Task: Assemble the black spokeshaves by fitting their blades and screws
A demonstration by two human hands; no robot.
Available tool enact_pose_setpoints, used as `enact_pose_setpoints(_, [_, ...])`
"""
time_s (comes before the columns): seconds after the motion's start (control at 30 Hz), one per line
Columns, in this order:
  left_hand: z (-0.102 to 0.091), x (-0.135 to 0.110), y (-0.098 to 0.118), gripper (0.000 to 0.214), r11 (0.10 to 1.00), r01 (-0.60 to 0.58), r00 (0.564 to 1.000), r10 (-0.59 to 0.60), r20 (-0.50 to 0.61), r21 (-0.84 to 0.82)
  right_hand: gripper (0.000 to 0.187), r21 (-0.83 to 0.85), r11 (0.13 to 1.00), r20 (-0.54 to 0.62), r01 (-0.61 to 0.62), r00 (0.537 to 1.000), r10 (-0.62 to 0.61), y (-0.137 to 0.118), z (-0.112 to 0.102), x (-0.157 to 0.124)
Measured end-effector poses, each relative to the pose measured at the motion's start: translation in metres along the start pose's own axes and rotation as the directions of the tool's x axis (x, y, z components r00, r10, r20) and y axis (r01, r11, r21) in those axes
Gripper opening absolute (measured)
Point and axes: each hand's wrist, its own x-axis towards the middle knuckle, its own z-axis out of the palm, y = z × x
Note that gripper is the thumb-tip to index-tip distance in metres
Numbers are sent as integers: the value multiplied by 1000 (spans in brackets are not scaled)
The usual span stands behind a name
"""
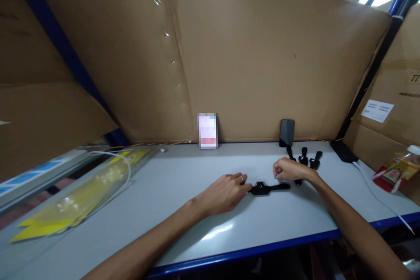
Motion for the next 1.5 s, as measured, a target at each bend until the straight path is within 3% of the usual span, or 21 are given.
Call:
enact_pose_setpoints(0.1, [1, 0, 0, 15, 1000, -1, 1000, 1, -5, -10, 10, -85, 996, -10, -3, 1000, 3, -7, -3, -7])
enact_pose_setpoints(0.2, [1, 0, -1, 15, 1000, -12, 1000, 12, -16, -18, 12, -67, 997, -62, 24, 998, -28, -12, -5, -9])
enact_pose_setpoints(0.43, [3, 0, -2, 17, 1000, -19, 1000, 19, -5, -8, 9, 344, 927, -134, 152, 985, -112, -24, 3, -4])
enact_pose_setpoints(0.57, [4, 0, -2, 17, 1000, -11, 1000, 10, -23, -12, 8, 470, 868, -154, 160, 983, -98, -36, 10, -4])
enact_pose_setpoints(0.87, [0, 0, 0, 14, 1000, -24, 998, 23, -55, -12, 8, 545, 823, -127, 162, 986, -110, -32, 23, 0])
enact_pose_setpoints(1.07, [1, 0, -1, 14, 1000, -26, 999, 27, -43, 16, 3, 513, 838, -79, 187, 982, -171, -35, 27, 0])
enact_pose_setpoints(1.3, [3, 0, -3, 15, 999, -33, 997, 33, -73, -6, 9, 389, 902, -152, 189, 979, -139, -48, 23, -4])
enact_pose_setpoints(1.5, [5, 1, -3, 15, 999, -32, 998, 33, -61, 14, 9, 387, 898, -174, 207, 973, -150, -47, 30, -1])
